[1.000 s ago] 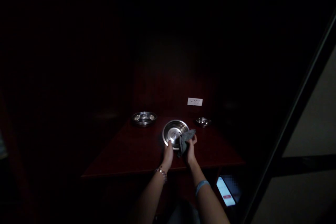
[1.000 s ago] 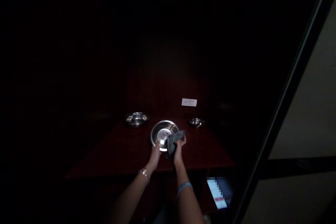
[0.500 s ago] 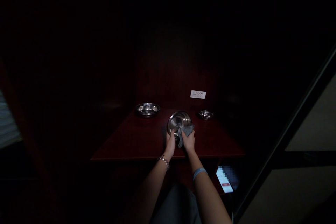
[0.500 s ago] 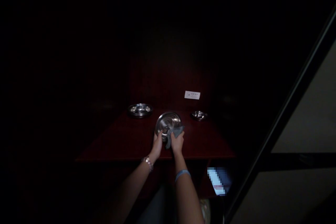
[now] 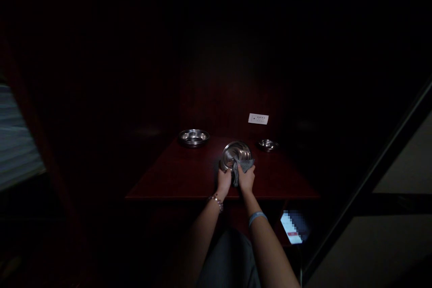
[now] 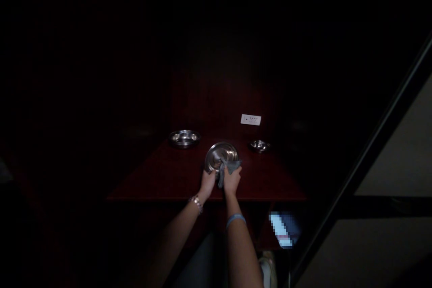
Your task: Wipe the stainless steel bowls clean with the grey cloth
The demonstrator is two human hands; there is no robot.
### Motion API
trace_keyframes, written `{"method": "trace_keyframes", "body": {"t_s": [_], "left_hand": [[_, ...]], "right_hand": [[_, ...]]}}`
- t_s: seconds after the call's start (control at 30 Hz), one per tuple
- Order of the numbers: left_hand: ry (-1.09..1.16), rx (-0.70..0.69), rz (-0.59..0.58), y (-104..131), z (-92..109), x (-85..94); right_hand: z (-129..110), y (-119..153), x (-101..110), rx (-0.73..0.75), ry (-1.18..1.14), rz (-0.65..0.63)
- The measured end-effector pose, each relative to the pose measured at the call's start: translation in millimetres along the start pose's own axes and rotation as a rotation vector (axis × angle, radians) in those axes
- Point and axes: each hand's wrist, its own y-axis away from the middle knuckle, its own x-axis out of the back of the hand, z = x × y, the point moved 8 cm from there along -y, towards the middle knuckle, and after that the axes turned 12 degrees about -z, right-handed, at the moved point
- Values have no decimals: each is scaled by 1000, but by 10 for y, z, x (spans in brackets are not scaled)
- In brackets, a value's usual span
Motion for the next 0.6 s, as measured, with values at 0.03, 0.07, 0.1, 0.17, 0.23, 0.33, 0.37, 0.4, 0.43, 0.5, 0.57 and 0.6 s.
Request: {"method": "trace_keyframes", "body": {"t_s": [0.03,0.07,0.1,0.17,0.23,0.33,0.37,0.4,0.43,0.5,0.57,0.6], "left_hand": [[-21,-1,5,2,5,7],[-41,-2,12,4,8,17],[-60,-1,18,5,8,27],[-85,3,28,2,0,44],[-83,6,27,-6,-15,47],[-33,16,31,-15,-34,45],[-12,27,43,-13,-40,52],[5,45,64,-8,-47,66],[17,68,95,3,-55,88],[26,121,166,31,-71,140],[29,157,213,52,-77,176],[31,164,221,55,-77,183]], "right_hand": [[-3,17,28,-17,50,46],[-9,31,50,-30,99,86],[-16,41,62,-36,134,109],[-18,42,56,-32,127,110],[-8,34,58,-30,103,105],[0,12,64,-15,86,81],[-3,1,63,-2,77,67],[-7,-9,60,14,65,53],[-11,-20,58,31,51,41],[-13,-38,54,58,21,26],[-4,-48,53,75,-19,25],[3,-48,53,80,-41,29]]}}
